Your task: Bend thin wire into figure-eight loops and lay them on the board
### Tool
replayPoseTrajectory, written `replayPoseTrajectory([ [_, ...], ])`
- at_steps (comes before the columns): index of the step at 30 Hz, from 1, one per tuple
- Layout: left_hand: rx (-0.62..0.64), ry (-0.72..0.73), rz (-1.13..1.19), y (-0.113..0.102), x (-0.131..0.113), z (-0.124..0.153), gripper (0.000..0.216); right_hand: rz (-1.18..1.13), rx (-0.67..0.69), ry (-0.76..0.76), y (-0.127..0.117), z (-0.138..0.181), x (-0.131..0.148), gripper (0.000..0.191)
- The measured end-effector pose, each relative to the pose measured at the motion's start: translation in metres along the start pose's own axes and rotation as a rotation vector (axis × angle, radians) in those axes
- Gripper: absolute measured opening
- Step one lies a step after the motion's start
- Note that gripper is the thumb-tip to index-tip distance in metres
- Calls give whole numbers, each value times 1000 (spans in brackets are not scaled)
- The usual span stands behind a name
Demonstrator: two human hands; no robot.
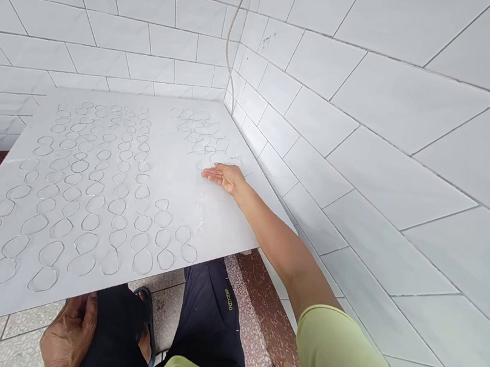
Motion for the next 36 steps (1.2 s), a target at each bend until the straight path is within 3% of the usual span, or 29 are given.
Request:
replayPoseTrajectory([
  [9,4,5,21,-5,-4,1,42,179,-67,-9,-4,11,7,7],
  [14,-71,1,52,-9,-5,7,41,300,-62,-48,-4,40,5,5],
  [17,-61,-2,62,-9,-4,9,42,397,26,-104,8,66,0,8],
  [24,-63,-20,58,-10,-1,11,41,944,373,-274,41,137,-23,14],
  [30,-56,-48,53,-11,1,13,43,1331,342,-267,50,154,-49,23],
  [36,-42,-52,41,-10,0,10,43,1444,379,-263,57,150,-60,38],
])
Point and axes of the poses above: each hand's wrist, its own z-axis away from the middle knuckle, its own y-axis out of the palm, x = y × z, the point moved 4 cm from there along -z, towards the middle knuckle, and after that the axes turned 8 degrees about -z, right-handed, at the moved point
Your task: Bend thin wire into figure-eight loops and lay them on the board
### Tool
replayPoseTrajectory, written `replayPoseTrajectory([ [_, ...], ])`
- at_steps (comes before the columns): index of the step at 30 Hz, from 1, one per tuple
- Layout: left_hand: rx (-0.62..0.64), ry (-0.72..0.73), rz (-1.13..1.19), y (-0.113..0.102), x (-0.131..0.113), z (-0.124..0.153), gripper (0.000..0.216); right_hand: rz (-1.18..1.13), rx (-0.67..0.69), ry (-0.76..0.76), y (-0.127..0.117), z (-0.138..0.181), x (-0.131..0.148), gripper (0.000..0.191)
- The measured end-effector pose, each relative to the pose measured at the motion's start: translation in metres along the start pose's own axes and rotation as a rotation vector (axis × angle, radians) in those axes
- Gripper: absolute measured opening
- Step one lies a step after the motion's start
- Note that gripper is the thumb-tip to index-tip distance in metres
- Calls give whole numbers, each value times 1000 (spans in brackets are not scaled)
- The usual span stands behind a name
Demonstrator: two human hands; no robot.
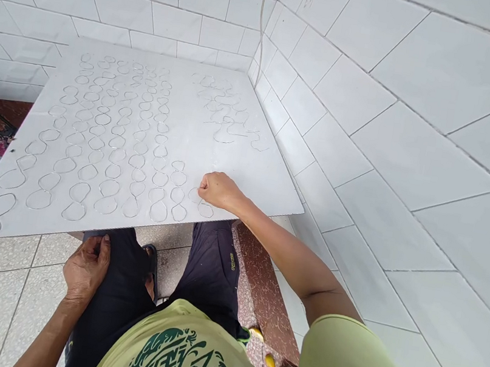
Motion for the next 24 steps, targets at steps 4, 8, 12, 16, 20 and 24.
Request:
replayPoseTrajectory([
  [4,-48,48,6,-2,1,5,40,-137,-83,-49,-9,8,-4,27],
  [8,-75,283,193,-25,-23,41,33,-454,-210,5,-19,29,-9,14],
  [12,100,383,466,-65,-82,85,25,-703,-327,19,-12,59,4,12],
  [16,359,227,845,-88,-148,87,50,-858,-413,-2,15,84,31,16],
  [20,496,107,1201,-90,-177,68,47,-981,-393,30,49,97,43,16],
  [24,504,22,1206,-84,-162,60,27,-959,-216,47,70,101,33,15],
])
Point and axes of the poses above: each hand's wrist, its own z-axis away from the middle knuckle, its own y-axis out of the palm, x = y × z, the point moved 4 cm from there along -z, towards the middle knuckle, and after that the axes turned 8 degrees about -z, right-handed, at the moved point
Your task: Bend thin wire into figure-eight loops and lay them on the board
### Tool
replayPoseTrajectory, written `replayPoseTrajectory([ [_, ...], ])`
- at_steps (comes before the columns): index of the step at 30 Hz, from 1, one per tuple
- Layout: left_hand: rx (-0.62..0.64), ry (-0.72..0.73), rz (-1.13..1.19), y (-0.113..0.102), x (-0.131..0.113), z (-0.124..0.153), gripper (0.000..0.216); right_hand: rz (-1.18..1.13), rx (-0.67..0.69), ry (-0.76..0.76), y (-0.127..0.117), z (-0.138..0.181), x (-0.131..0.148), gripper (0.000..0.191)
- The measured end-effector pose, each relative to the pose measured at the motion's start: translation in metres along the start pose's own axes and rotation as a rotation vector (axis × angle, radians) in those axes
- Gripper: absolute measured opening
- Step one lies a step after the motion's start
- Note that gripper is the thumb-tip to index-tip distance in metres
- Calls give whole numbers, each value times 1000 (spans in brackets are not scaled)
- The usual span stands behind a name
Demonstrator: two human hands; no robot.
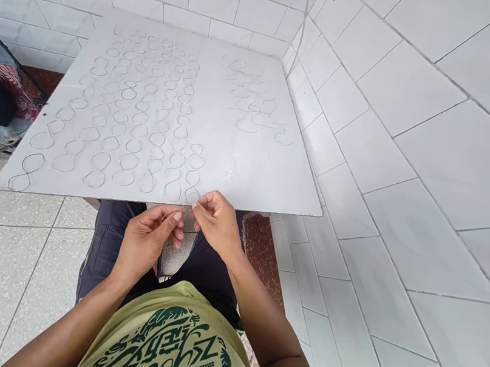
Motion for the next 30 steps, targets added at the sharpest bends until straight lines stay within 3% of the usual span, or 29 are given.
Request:
replayPoseTrajectory([
  [4,119,-62,-20,-17,12,-1,26,120,168,-81,-7,3,-6,27],
  [7,173,-82,1,-25,13,-2,24,300,355,-209,-3,7,-1,13],
  [9,200,-106,46,-29,13,-2,23,488,429,-332,2,12,4,23],
  [13,269,-199,176,-31,13,0,23,868,375,-490,14,19,8,35],
  [18,279,-222,270,-31,14,4,24,982,246,-491,26,24,3,41],
  [21,275,-214,292,-31,17,6,24,881,167,-434,30,25,-2,48],
  [23,272,-211,298,-31,19,8,23,694,134,-350,31,25,-7,52],
  [28,242,-186,326,-35,23,11,23,-95,176,136,40,27,-33,59],
  [30,222,-187,326,-38,23,11,24,-270,196,257,43,28,-40,59],
])
Point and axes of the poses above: each hand's wrist, its own z-axis away from the middle knuckle, its own y-axis out of the palm, x = y × z, the point moved 4 cm from there along -z, towards the middle knuckle, and after that the axes turned 8 degrees about -z, right-handed, at the moved point
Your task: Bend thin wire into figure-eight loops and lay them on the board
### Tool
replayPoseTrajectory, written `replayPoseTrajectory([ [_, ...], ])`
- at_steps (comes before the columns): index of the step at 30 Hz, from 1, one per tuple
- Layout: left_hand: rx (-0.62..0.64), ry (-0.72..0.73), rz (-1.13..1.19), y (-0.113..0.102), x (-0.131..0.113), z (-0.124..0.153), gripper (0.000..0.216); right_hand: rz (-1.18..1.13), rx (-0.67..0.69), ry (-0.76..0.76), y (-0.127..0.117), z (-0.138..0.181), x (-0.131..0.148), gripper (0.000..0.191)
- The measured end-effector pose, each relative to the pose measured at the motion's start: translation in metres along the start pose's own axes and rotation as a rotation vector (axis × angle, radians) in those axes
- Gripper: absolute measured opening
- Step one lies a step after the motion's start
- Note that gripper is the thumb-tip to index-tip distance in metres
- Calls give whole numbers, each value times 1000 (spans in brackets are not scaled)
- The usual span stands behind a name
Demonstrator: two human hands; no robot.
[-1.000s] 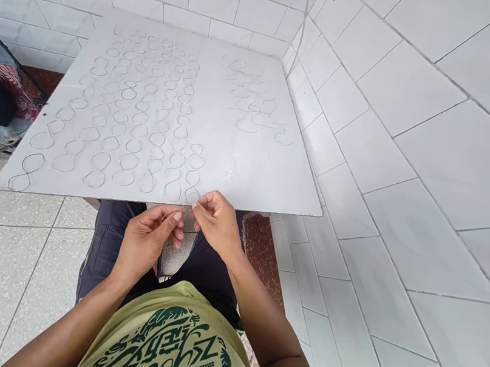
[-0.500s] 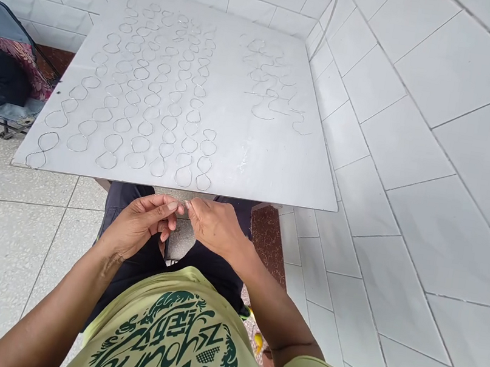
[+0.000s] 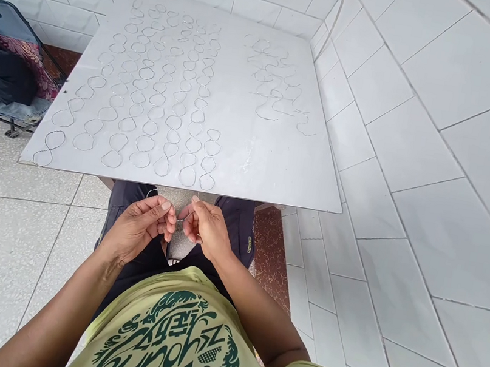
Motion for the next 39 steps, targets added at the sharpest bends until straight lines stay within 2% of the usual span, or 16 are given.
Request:
replayPoseTrajectory([
  [4,-22,-35,-38,-5,-2,1,25,15,-6,-70,-3,-1,5,49],
  [6,-14,-42,-70,-5,-3,2,26,13,-20,-62,-6,-3,7,50],
  [10,-20,0,-92,-2,-1,4,27,-120,-54,4,-8,-7,3,55],
  [16,-107,94,-1,-2,6,7,24,-319,-72,11,-6,-7,-9,58],
  [18,-118,100,0,-3,4,7,24,-295,-30,8,-6,-6,-9,57],
  [22,-57,91,-97,-5,-6,7,25,-126,43,-15,-12,-1,-2,55],
  [27,-23,109,-198,-7,-13,6,26,11,74,-67,-19,3,7,54],
  [30,-3,135,-242,-6,-10,5,25,29,155,21,-14,3,0,49],
  [33,17,165,-321,-6,-5,4,26,-77,221,172,-6,3,-11,48],
  [35,25,171,-358,-7,-2,4,25,-178,198,223,-3,2,-16,46],
  [39,22,159,-329,-8,4,4,26,-313,139,230,0,2,-22,41],
])
Point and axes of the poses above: each hand's wrist, its own z-axis away from the middle knuckle, its own y-axis out of the palm, x = y × z, the point moved 4 cm from there along -z, towards the middle knuckle, and after that the axes turned 8 degrees about -z, right-handed, at the moved point
